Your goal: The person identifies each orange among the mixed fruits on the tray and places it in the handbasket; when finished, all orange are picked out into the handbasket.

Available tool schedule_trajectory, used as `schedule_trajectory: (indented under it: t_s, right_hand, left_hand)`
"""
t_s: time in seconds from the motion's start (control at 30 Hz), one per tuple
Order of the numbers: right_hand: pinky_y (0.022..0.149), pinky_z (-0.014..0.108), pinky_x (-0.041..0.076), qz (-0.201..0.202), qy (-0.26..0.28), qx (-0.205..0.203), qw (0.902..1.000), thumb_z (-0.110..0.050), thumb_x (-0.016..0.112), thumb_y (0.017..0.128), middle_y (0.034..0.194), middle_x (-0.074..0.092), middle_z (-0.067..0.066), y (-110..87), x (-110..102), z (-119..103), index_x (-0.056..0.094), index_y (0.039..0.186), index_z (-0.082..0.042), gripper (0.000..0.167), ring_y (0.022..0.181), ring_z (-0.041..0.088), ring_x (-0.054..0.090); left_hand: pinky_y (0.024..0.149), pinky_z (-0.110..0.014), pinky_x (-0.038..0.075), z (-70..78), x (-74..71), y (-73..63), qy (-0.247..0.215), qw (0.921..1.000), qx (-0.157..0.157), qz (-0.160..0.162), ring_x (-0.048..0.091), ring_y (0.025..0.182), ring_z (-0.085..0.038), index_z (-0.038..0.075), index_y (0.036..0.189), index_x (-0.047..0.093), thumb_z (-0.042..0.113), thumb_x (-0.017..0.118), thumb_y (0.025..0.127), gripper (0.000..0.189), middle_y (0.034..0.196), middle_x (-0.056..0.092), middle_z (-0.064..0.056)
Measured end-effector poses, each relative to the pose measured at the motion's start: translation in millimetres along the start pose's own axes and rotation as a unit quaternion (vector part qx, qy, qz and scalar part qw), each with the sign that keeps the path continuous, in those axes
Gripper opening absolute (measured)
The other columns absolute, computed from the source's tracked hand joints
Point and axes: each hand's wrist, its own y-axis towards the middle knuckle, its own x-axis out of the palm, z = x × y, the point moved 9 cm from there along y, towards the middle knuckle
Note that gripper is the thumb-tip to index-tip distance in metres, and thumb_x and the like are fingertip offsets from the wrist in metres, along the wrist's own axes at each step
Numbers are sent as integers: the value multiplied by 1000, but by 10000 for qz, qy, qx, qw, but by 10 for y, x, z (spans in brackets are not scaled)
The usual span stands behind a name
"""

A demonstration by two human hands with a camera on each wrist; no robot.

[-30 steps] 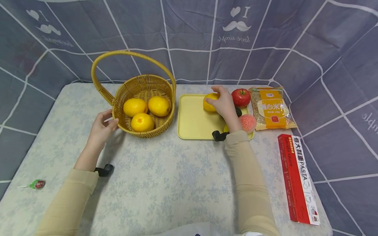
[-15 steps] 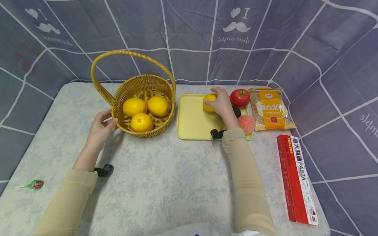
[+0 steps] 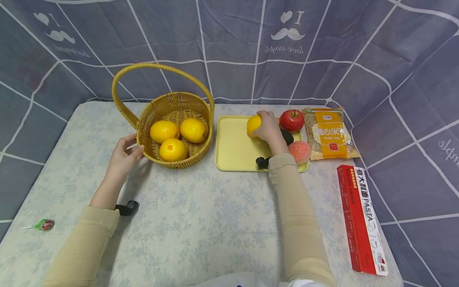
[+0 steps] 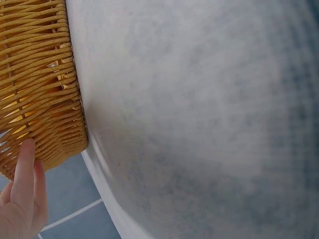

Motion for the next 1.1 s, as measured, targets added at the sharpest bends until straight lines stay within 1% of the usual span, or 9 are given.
schedule_trajectory:
  t_s: [0.17,0.27,0.4,0.5,0.63,0.77,0.9,1.0,1.1]
  right_hand:
    - [112,58,37,4,-314,-16,9995,-13,80,79,150,31,25,5,25,0,34,149,-5,84,131,45,33]
    - [111,58,38,62,-492,-83,9987,-13,82,77,147,34,25,-5,22,-22,35,148,-4,85,128,46,36]
    - [109,56,40,226,-666,-179,9974,-15,84,76,143,40,25,-10,6,-41,39,145,-3,83,122,45,42]
    - [109,55,41,331,-702,-262,9966,-17,84,76,140,43,25,-11,4,-47,41,143,-2,81,120,46,45]
    - [108,55,42,453,-605,-342,9966,-19,85,75,137,45,25,-34,3,-48,43,141,-2,80,118,45,47]
    - [108,56,42,613,-264,-387,9970,-22,85,75,138,47,24,-88,-18,-58,43,141,-2,81,118,42,48]
    - [110,54,41,781,297,-432,9956,-25,86,75,143,46,20,-166,-49,-72,42,143,-2,84,122,38,47]
    - [111,52,41,848,820,-434,9921,-29,86,75,145,46,17,-237,-68,-84,42,144,-5,85,125,36,47]
    - [107,50,44,835,1419,-389,9856,-33,85,76,145,46,14,-322,-75,-95,40,145,-9,85,122,34,49]
  left_hand:
    - [108,-43,49,-4,5,1,1,10000,1,-7,42,139,-31,11,156,21,19,48,104,59,158,29,-13]
    - [109,-43,49,-3,10,0,0,10000,20,-19,41,139,-31,10,156,20,19,48,104,59,158,29,-14]
    - [109,-43,49,-10,12,-7,-4,10000,0,-30,41,139,-31,11,156,20,21,48,104,60,158,28,-14]
    - [109,-43,49,-17,10,-12,-14,10000,-32,-49,41,140,-30,12,157,20,21,48,104,60,158,28,-13]
    - [109,-43,49,-14,8,-12,-37,10000,-31,-74,41,140,-30,12,157,20,21,48,104,60,158,28,-13]
    - [108,-42,49,-5,5,-10,-39,10000,-19,-59,41,139,-30,12,156,20,21,48,104,60,158,28,-13]
    - [108,-42,49,1,5,-12,-29,10000,-3,-50,41,139,-30,11,156,20,20,48,104,60,158,28,-13]
    - [109,-42,49,3,4,-14,-45,10000,4,-56,41,139,-30,11,156,20,19,48,104,59,158,28,-14]
    - [108,-42,49,8,7,-14,-70,10000,8,-71,41,139,-30,11,156,20,18,48,104,59,158,27,-14]
